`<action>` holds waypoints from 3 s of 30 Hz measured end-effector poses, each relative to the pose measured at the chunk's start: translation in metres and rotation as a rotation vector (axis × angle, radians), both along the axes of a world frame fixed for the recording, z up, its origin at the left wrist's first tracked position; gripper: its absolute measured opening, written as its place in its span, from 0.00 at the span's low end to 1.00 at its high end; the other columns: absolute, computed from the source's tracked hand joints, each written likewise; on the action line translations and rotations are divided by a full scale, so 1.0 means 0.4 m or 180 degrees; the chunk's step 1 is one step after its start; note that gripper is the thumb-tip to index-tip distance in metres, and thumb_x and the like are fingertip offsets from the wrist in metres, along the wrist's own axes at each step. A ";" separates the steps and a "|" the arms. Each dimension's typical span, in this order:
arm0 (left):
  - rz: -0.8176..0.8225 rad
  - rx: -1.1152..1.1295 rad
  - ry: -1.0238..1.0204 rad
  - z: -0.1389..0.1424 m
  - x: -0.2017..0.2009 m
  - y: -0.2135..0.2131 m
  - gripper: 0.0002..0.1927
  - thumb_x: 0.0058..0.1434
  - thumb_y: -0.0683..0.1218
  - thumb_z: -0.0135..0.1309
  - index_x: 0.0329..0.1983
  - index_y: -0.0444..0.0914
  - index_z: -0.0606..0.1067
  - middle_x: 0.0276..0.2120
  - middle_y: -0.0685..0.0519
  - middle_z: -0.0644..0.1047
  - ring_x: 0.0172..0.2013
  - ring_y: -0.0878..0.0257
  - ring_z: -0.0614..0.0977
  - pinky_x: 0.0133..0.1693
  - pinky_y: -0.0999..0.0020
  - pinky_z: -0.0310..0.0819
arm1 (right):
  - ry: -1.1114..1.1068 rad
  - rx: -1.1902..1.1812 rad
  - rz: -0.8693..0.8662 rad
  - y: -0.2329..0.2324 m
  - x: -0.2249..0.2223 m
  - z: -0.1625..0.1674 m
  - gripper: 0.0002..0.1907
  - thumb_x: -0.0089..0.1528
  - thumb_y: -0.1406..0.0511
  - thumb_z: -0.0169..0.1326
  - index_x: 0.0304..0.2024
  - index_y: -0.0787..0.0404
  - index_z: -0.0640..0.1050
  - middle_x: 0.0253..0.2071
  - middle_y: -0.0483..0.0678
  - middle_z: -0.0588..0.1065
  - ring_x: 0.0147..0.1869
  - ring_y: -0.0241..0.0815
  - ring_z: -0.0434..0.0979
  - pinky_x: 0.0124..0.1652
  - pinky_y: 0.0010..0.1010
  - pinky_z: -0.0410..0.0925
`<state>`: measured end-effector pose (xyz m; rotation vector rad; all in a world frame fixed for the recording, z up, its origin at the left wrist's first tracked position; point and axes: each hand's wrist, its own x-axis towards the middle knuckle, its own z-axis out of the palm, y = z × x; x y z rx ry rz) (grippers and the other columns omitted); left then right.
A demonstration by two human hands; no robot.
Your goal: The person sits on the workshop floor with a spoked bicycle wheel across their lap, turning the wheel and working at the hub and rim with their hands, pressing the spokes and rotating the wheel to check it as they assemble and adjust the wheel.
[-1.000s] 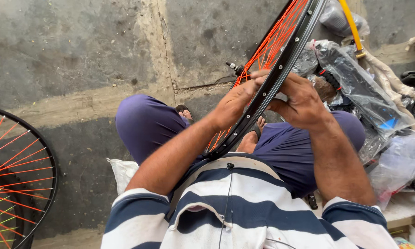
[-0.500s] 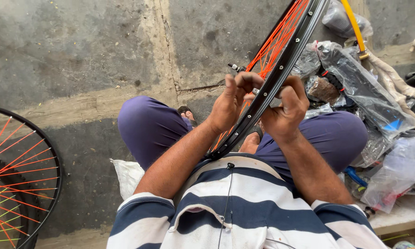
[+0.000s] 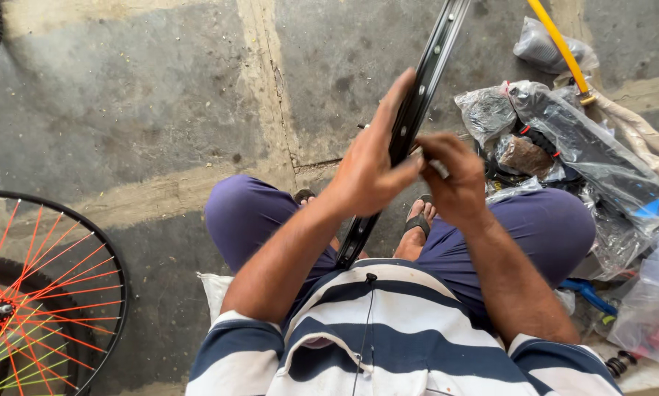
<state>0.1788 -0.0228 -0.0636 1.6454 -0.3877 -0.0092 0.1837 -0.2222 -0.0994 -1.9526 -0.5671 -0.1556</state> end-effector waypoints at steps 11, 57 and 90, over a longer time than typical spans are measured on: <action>0.0323 0.0339 -0.0646 -0.057 -0.136 -0.001 0.50 0.55 0.33 0.55 0.80 0.37 0.48 0.77 0.39 0.52 0.78 0.44 0.53 0.77 0.54 0.49 | 0.1065 0.2241 0.0322 0.010 0.032 -0.092 0.09 0.72 0.68 0.56 0.51 0.67 0.75 0.48 0.47 0.78 0.50 0.34 0.78 0.51 0.26 0.72; 0.0397 0.0478 -0.0318 -0.078 -0.102 0.003 0.47 0.54 0.37 0.53 0.79 0.40 0.52 0.79 0.34 0.41 0.78 0.36 0.51 0.69 0.47 0.61 | 0.1726 0.1312 0.1862 -0.001 0.211 -0.065 0.28 0.56 0.70 0.67 0.59 0.67 0.76 0.52 0.50 0.79 0.55 0.37 0.76 0.54 0.32 0.70; 0.0536 0.0471 -0.0527 -0.080 -0.168 0.016 0.48 0.56 0.39 0.59 0.79 0.41 0.53 0.80 0.36 0.44 0.80 0.37 0.51 0.75 0.48 0.56 | 0.1944 0.1837 0.1009 -0.001 0.088 -0.059 0.17 0.70 0.75 0.48 0.60 0.65 0.78 0.49 0.50 0.79 0.51 0.37 0.79 0.50 0.29 0.75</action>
